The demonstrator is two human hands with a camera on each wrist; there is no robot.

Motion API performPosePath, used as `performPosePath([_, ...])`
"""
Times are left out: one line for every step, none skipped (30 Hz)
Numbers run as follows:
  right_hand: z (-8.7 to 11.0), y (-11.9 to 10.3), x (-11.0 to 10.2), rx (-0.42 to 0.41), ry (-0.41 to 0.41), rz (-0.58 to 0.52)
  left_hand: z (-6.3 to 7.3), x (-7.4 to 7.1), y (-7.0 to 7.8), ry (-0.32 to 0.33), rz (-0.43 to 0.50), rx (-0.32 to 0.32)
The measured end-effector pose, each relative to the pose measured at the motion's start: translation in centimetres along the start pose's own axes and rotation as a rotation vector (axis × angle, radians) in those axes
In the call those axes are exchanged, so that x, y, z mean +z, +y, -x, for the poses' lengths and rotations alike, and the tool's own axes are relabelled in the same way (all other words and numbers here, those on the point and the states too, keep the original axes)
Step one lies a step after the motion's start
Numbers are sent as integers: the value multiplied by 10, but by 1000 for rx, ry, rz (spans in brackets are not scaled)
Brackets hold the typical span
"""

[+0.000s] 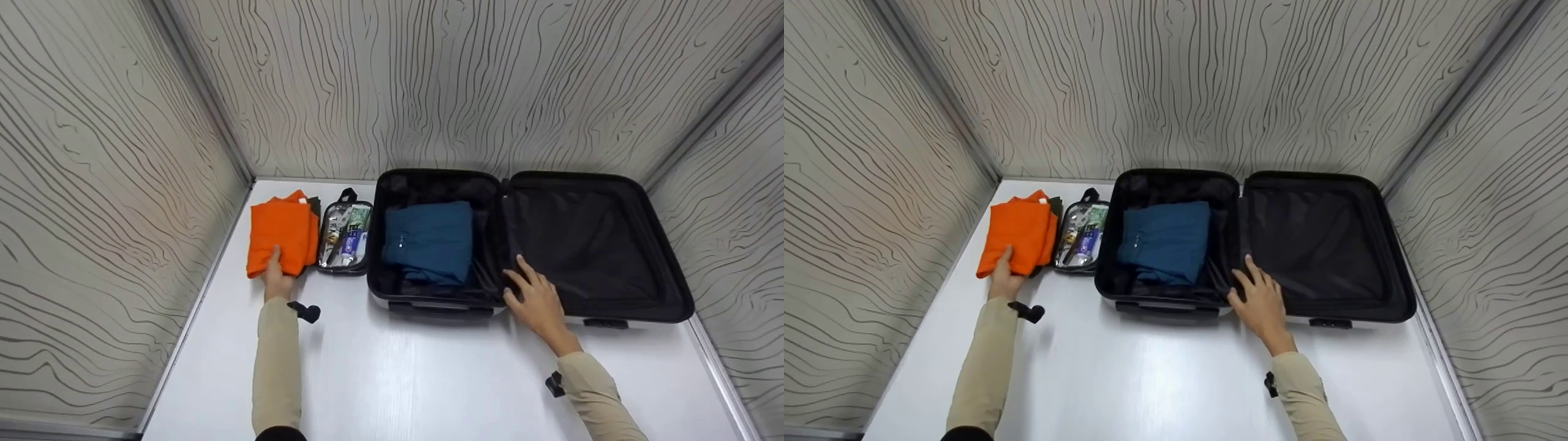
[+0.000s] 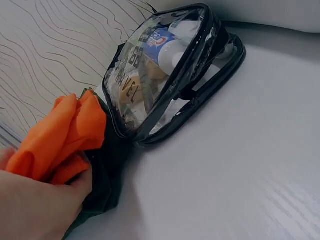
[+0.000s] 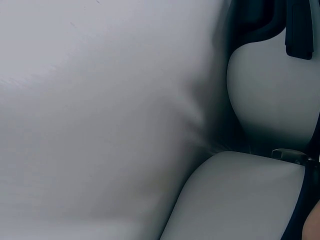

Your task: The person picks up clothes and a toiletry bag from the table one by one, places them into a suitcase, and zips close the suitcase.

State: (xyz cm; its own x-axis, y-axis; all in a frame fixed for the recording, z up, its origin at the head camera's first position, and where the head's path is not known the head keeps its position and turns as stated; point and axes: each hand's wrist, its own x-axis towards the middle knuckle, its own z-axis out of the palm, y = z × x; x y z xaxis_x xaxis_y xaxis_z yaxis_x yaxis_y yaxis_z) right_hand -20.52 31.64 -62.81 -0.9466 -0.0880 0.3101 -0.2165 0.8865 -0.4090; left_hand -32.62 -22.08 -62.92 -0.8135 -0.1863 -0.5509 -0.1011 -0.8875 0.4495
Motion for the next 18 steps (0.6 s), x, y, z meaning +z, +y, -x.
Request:
performPosePath([0,0,0,1,0,-1,1,0,0,0,-15,-3])
performPosePath([0,0,1,0,0,-2,2,1,0,7,-35,-1])
performPosePath([0,0,1,1,0,-3,4,1,0,19,-58,-1])
performPosePath([0,0,1,0,2,-2,6,1,0,33,-84,3])
performPosePath([0,-1,1,-1,3,-1,8,2,0,57,-106,12])
performPosePath([0,-1,0,-1,0,0,8,1,0,75,-121,22])
performPosePath([0,-1,0,0,-1,0,7,0,-1,91,-131,28])
performPosePath([0,-1,0,2,-3,-2,5,0,-2,110,-134,40])
performPosePath([0,-1,-1,6,-6,-2,0,-3,-3,121,-140,50])
performPosePath([0,-1,-1,7,-7,-3,-7,-6,-5,132,-141,60])
performPosePath([0,-1,-1,8,-8,-4,-16,-11,-7,139,-140,71])
performPosePath([-1,-1,-2,8,-9,-5,-33,-23,-10,117,-122,87])
performPosePath([0,-1,-2,8,-9,-7,-44,-29,-12,110,-112,94])
performPosePath([0,-1,-2,6,-8,-6,-59,-38,-14,104,-96,108])
performPosePath([0,-1,-1,1,-7,-4,-72,-47,-16,73,-79,133])
performPosePath([0,0,-1,-3,-5,-4,-77,-50,-18,64,-66,149])
performPosePath([0,0,-1,-8,-1,-3,-79,-51,-18,54,-55,162])
performPosePath([0,0,-1,-11,2,-1,-78,-50,-18,43,-46,174])
